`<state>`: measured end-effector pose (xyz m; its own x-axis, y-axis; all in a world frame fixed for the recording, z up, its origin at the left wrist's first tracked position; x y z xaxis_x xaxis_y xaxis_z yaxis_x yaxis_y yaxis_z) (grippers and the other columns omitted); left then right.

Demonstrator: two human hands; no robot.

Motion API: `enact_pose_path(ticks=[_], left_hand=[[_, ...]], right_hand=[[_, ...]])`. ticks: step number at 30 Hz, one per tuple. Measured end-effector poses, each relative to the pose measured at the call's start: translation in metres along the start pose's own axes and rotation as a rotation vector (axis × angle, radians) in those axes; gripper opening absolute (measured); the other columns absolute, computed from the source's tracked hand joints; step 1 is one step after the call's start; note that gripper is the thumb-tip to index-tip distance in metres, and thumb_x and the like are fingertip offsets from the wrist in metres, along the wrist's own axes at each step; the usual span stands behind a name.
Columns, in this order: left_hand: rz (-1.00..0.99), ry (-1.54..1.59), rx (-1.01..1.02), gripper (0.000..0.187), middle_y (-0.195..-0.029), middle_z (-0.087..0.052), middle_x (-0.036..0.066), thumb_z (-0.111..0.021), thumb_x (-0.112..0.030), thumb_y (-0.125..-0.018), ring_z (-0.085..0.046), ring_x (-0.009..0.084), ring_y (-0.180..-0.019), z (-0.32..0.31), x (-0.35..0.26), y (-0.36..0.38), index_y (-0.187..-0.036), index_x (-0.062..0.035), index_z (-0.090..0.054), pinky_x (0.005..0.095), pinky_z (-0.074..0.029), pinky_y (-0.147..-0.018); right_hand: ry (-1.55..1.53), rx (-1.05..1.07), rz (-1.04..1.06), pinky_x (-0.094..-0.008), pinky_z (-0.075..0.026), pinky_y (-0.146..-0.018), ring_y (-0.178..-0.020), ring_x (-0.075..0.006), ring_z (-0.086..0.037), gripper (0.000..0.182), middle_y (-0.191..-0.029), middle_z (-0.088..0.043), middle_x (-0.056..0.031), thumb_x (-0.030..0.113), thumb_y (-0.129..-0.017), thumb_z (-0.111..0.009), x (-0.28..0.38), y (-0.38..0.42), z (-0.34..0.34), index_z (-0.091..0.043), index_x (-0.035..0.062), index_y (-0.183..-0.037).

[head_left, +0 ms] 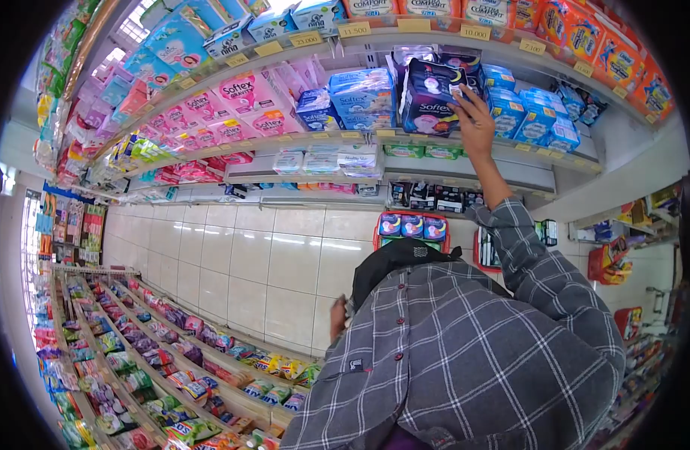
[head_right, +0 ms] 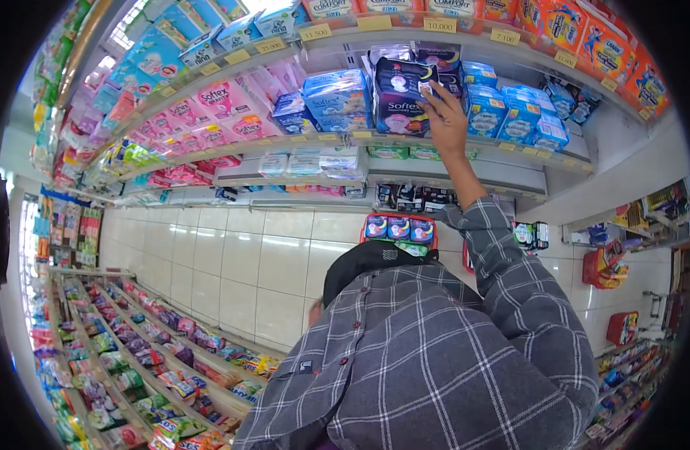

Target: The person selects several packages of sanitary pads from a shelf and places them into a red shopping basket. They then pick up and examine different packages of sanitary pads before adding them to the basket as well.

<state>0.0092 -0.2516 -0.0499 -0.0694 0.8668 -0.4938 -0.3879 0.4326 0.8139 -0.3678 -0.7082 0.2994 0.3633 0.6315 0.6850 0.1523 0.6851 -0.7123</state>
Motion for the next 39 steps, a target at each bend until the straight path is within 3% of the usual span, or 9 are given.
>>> enact_pose_path(ticks=[7,9,11,14,16,18,21,29,39], left_hand=[[-0.926,0.208,-0.098,0.045,-0.107,-0.068,0.008,-0.057,-0.037,-0.097,-0.061,0.0187,-0.104,0.14,-0.283,0.161,-0.118,0.0016,-0.068,0.0325,-0.045,-0.096],[-1.481,0.078,-0.131,0.036,-0.106,-0.067,0.014,-0.047,-0.026,-0.097,-0.059,0.0254,-0.107,0.183,-0.35,0.262,-0.1,0.0017,-0.068,0.0408,-0.042,-0.1],[-1.994,0.053,-0.139,0.051,-0.115,-0.063,0.017,-0.043,-0.043,-0.096,-0.056,0.0315,-0.108,0.21,-0.377,0.372,-0.117,-0.0013,-0.064,0.0452,-0.042,-0.094],[-2.487,0.498,0.218,0.064,-0.113,-0.058,0.007,-0.06,-0.076,-0.078,-0.052,0.0271,-0.108,0.231,-0.375,0.487,-0.123,-0.0316,-0.066,0.0479,-0.039,-0.093],[-2.64,-0.058,0.316,0.064,-0.121,-0.047,-0.001,-0.053,-0.057,-0.095,-0.044,0.0207,-0.109,0.212,-0.385,0.534,-0.153,-0.0358,-0.036,0.0426,-0.039,-0.097],[-2.829,0.374,-0.027,0.055,-0.117,-0.046,-0.003,-0.056,-0.056,-0.093,-0.043,0.0199,-0.104,0.214,-0.381,0.528,-0.142,-0.0325,-0.046,0.0401,-0.039,-0.091],[-2.607,0.148,0.637,0.048,-0.113,-0.045,-0.004,-0.06,-0.053,-0.088,-0.041,0.0199,-0.098,0.219,-0.399,0.535,-0.126,-0.0242,-0.055,0.0368,-0.039,-0.085],[-2.382,0.131,0.938,0.046,-0.113,-0.046,-0.003,-0.06,-0.047,-0.085,-0.042,0.0216,-0.097,0.217,-0.404,0.529,-0.12,-0.0178,-0.057,0.036,-0.04,-0.083],[-2.308,-0.048,0.199,0.054,-0.133,-0.047,0.004,-0.062,-0.037,-0.084,-0.046,0.0282,-0.107,0.206,-0.375,0.544,-0.133,-0.0158,-0.053,0.0371,-0.04,-0.083]], right_hand=[[0.001,0.167,-0.257,-0.0274,-0.049,-0.093,-0.112,-0.0156,-0.063,0.028,-0.122,-0.068,-0.0087,0.0,-0.086,-0.071,0.031,0.05,0.028,-0.073,0.0034,-0.113],[0.168,0.238,-0.254,-0.0287,-0.05,-0.091,-0.107,-0.0173,-0.065,0.026,-0.117,-0.07,-0.009,0.007,-0.085,-0.074,0.047,0.071,0.035,-0.074,0.0051,-0.111],[0.258,0.277,-0.251,-0.03,-0.051,-0.088,-0.103,-0.0203,-0.067,0.026,-0.113,-0.071,-0.0098,0.011,-0.082,-0.076,0.067,0.091,0.043,-0.075,0.0057,-0.107],[0.284,0.226,-0.311,-0.0298,-0.051,-0.086,-0.099,-0.0209,-0.068,0.025,-0.109,-0.072,-0.0107,0.012,-0.081,-0.077,0.078,0.107,0.06,-0.076,0.0057,-0.105],[0.207,0.102,-0.389,-0.0272,-0.051,-0.083,-0.094,-0.0156,-0.068,0.022,-0.102,-0.073,-0.0093,0.013,-0.082,-0.077,0.081,0.117,0.075,-0.076,0.0049,-0.103],[0.188,0.063,-0.517,-0.026,-0.05,-0.082,-0.09,-0.0125,-0.066,0.021,-0.097,-0.074,-0.0074,0.014,-0.083,-0.077,0.088,0.117,0.088,-0.076,0.0041,-0.102],[0.171,-0.029,-0.524,-0.0225,-0.047,-0.067,-0.074,-0.007,-0.061,0.023,-0.083,-0.072,-0.0025,0.018,-0.085,-0.078,0.103,0.109,0.101,-0.076,0.0016,-0.101],[0.071,-0.004,-0.599,-0.0218,-0.043,-0.061,-0.068,-0.0052,-0.056,0.027,-0.075,-0.068,-0.0007,0.022,-0.086,-0.078,0.124,0.098,0.088,-0.076,-0.0001,-0.101],[0.012,0.159,-0.51,-0.0223,-0.044,-0.062,-0.068,-0.0053,-0.056,0.026,-0.075,-0.07,-0.0007,0.025,-0.086,-0.077,0.137,0.084,0.035,-0.077,0.0025,-0.1]])
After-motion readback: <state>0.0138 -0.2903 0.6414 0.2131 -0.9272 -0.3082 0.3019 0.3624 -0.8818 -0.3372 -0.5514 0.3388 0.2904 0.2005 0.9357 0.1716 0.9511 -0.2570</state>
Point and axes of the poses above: each hand's wrist, its own y-axis away from the middle knuckle, its own z-axis out of the back of the hand, x = y × z, the point moved 6 cm from there along -y, towards the middle knuckle
